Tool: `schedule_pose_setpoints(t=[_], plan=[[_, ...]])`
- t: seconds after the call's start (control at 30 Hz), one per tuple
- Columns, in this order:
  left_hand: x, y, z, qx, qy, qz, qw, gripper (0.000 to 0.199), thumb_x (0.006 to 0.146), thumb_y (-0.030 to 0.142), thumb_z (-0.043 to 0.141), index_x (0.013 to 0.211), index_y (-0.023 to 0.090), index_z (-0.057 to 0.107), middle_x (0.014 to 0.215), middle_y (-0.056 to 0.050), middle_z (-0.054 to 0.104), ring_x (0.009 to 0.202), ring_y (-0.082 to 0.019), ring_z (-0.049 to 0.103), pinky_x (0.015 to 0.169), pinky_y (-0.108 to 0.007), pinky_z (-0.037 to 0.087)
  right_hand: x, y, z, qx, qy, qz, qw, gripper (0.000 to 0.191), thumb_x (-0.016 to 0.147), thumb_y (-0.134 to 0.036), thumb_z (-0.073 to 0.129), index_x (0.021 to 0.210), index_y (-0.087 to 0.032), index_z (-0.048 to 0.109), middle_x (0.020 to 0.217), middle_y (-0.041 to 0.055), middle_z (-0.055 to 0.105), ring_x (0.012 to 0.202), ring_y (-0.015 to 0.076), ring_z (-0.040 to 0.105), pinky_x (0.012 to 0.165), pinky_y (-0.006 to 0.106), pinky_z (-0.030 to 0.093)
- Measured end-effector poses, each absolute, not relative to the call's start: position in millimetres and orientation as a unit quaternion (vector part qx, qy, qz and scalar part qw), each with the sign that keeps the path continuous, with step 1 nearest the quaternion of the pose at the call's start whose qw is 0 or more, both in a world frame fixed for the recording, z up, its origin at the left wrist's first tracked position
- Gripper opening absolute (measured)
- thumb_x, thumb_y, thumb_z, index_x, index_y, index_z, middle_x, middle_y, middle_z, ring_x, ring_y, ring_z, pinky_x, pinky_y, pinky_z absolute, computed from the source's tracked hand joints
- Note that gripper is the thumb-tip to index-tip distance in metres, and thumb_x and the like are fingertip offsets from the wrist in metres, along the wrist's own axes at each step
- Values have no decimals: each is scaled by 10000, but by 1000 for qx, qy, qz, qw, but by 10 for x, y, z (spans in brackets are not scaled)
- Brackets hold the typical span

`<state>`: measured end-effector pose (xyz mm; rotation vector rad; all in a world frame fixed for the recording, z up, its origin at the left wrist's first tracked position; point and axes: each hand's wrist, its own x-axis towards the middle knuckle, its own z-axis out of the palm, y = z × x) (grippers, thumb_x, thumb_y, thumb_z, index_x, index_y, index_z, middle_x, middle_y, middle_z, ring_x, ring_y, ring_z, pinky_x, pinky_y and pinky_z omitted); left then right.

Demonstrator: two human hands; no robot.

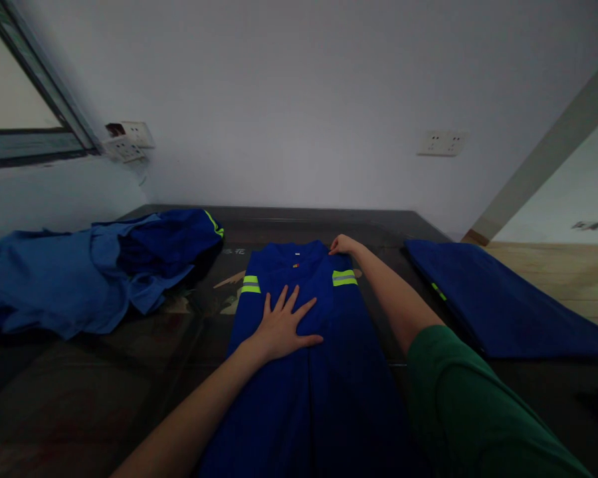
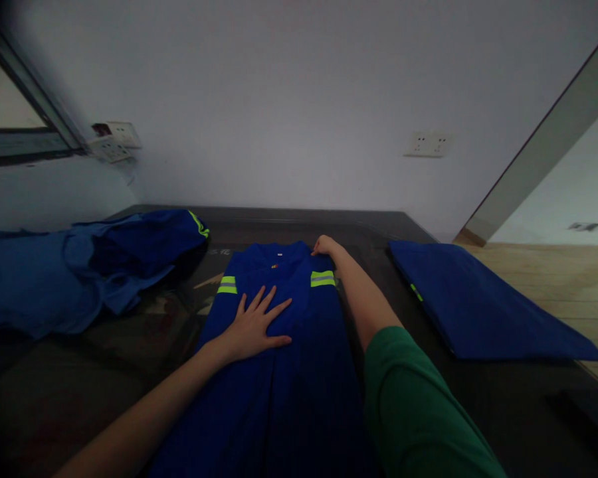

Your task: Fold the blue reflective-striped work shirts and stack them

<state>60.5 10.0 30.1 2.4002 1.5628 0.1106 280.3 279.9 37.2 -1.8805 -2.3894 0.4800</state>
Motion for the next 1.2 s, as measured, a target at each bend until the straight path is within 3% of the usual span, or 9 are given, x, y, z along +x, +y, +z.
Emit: schedule_pose_setpoints(t=[0.2,0.53,0.77,0.93,1.03,1.2], plan=[[601,98,306,828,540,36,144,896,732,846,362,1494,403,201,1602,-70,62,1447,-405,-6,1077,-711,11,2870,2840,314,-627,-758,169,61,241,708,-332,744,825,-122,760,783,65,734,699,156,644,553,190,435],[592,107,279,830,538,38,142,887,740,841,360,1494,400,205,1601,-72,66,1446,-408,3,1080,-705,2,3033,2875,219,-602,-775,164,97,357,825,-465,622,820,-126,734,782,49,713,668,138,608,573,208,405],[621,86,322,826,545,34,139,894,734,846,357,1491,388,230,1599,-92,76,1448,-404,14,1079,-703,9,3045,2780,109,-598,-782,105,141,185,836,-347,647,883,-175,698,905,79,712,834,172,624,717,228,418],[610,94,290,829,542,39,132,869,751,827,376,1490,396,225,1600,-63,87,1447,-406,21,1082,-704,21,3156,2726,138,-616,-756,73,208,271,928,-306,475,1043,-147,663,1020,129,691,897,198,612,761,280,433],[597,109,244,831,539,46,128,860,751,830,367,1487,408,223,1601,-60,84,1447,-406,22,1080,-707,20,3236,2707,185,-580,-778,104,217,281,892,-350,523,978,-144,694,940,82,706,838,170,613,727,246,441],[590,109,237,832,536,51,131,857,753,834,345,1486,410,223,1601,-74,77,1447,-405,14,1075,-710,18,3333,2695,143,-485,-831,228,153,307,713,-384,703,909,-149,725,752,14,674,683,130,567,623,220,417]])
